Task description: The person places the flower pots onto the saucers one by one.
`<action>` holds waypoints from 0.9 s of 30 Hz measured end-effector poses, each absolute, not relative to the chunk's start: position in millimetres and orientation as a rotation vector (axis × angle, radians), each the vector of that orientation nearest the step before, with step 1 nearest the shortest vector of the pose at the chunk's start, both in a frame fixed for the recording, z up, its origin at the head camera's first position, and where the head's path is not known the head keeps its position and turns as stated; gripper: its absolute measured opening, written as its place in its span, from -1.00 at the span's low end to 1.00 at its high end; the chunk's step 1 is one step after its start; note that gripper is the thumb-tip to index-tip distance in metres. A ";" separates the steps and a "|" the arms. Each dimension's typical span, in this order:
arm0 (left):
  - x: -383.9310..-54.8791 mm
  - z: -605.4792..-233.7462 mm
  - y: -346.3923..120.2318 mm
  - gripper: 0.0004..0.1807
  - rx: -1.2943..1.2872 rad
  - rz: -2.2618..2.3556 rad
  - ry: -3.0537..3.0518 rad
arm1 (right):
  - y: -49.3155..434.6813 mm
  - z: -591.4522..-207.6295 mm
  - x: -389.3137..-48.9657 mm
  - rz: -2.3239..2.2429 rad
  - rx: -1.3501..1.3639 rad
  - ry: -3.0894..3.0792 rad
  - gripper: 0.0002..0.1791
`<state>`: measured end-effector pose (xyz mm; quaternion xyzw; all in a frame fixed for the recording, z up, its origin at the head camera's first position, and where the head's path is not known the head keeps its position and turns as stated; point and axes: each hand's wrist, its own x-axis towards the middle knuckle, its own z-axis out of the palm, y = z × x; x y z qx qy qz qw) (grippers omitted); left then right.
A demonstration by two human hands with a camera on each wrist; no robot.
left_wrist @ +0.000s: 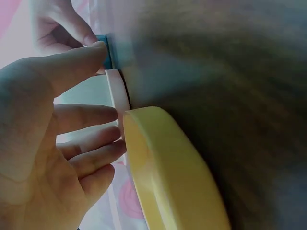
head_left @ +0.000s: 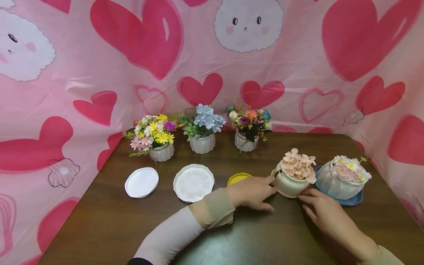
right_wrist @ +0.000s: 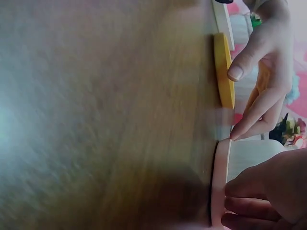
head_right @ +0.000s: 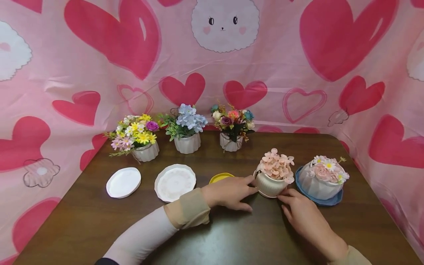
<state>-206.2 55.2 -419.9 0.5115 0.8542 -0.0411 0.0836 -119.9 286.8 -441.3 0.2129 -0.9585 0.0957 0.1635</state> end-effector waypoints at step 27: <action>-245.8 -415.1 86.4 -0.64 1.376 -0.170 2.653 | 288.6 -437.9 -165.4 0.311 0.492 -2.839 -0.72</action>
